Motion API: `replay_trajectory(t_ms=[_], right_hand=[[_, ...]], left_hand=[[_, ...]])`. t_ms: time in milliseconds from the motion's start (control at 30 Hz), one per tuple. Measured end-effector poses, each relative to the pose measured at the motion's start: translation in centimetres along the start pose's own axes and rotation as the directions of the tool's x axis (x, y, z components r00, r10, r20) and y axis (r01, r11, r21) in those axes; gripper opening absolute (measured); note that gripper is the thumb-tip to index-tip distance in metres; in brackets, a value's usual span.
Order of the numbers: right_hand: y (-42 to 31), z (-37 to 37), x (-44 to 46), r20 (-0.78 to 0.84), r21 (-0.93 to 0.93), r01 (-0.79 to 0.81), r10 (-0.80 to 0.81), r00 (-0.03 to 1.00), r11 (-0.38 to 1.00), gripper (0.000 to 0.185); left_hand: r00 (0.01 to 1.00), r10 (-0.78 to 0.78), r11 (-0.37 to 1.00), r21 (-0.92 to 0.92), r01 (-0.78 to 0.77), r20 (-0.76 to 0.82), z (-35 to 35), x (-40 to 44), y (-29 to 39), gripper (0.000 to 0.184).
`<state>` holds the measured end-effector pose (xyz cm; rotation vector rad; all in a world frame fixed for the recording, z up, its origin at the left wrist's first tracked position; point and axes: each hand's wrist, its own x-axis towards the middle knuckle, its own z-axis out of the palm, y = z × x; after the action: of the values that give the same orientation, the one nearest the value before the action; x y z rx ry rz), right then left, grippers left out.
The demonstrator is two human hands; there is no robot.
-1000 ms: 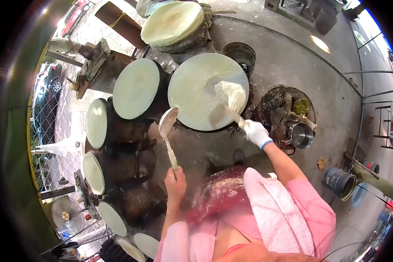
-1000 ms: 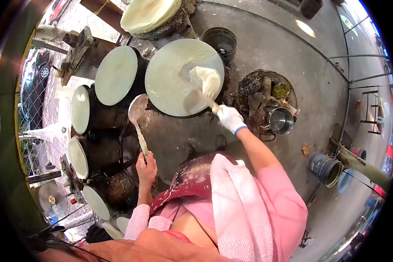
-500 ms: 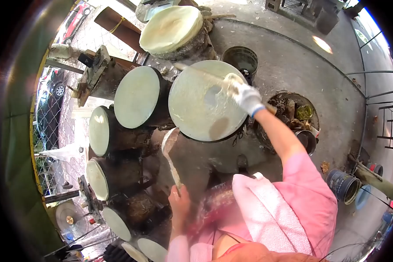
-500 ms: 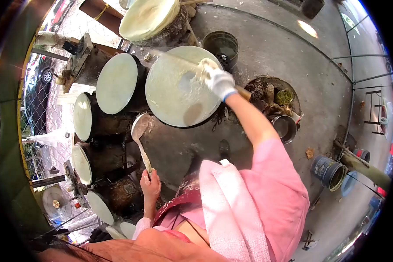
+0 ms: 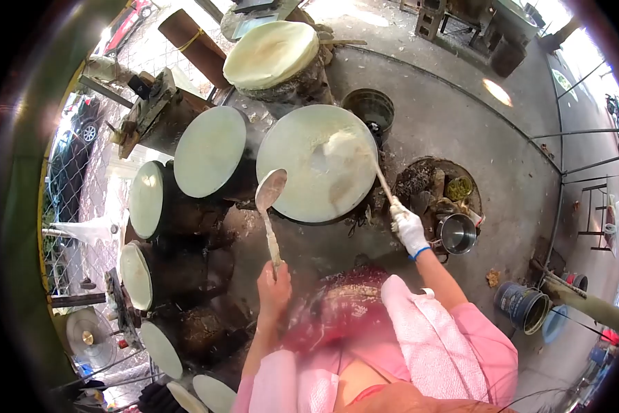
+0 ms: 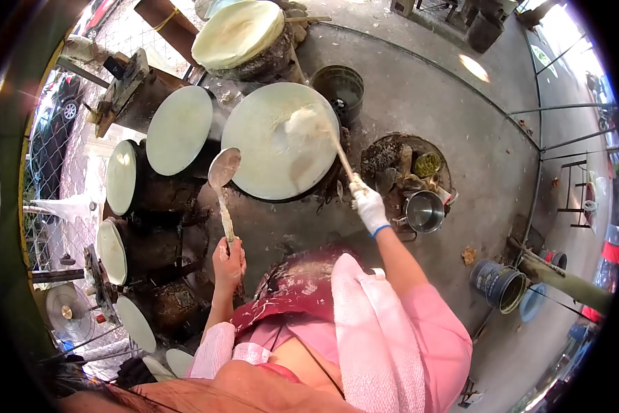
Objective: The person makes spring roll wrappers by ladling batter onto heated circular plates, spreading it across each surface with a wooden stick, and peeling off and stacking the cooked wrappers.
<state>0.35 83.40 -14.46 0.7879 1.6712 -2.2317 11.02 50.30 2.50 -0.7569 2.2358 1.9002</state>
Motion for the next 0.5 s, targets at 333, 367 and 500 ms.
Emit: replay_trajectory(t_ms=[333, 367, 500], right_hand=[[-2.3, 0.7, 0.3, 0.191, -0.37, 0.129, -0.06, 0.98, 0.92, 0.042], [-1.6, 0.0, 1.4, 0.214, -0.466, 0.145, -0.048, 0.976, 0.873, 0.043], [-2.6, 1.9, -2.8, 0.246, -0.576, 0.065, 0.096, 0.964, 0.815, 0.045]], left_hand=[[0.991, -0.087, 0.995, -0.047, 0.092, 0.104, 0.5, 4.7, 2.2, 0.02], [0.99, -0.062, 0.997, -0.044, 0.068, 0.13, 0.6, 6.4, 2.0, 0.021], [0.967, 0.031, 0.999, -0.024, -0.025, 0.252, 2.4, 15.0, 2.3, 0.02]])
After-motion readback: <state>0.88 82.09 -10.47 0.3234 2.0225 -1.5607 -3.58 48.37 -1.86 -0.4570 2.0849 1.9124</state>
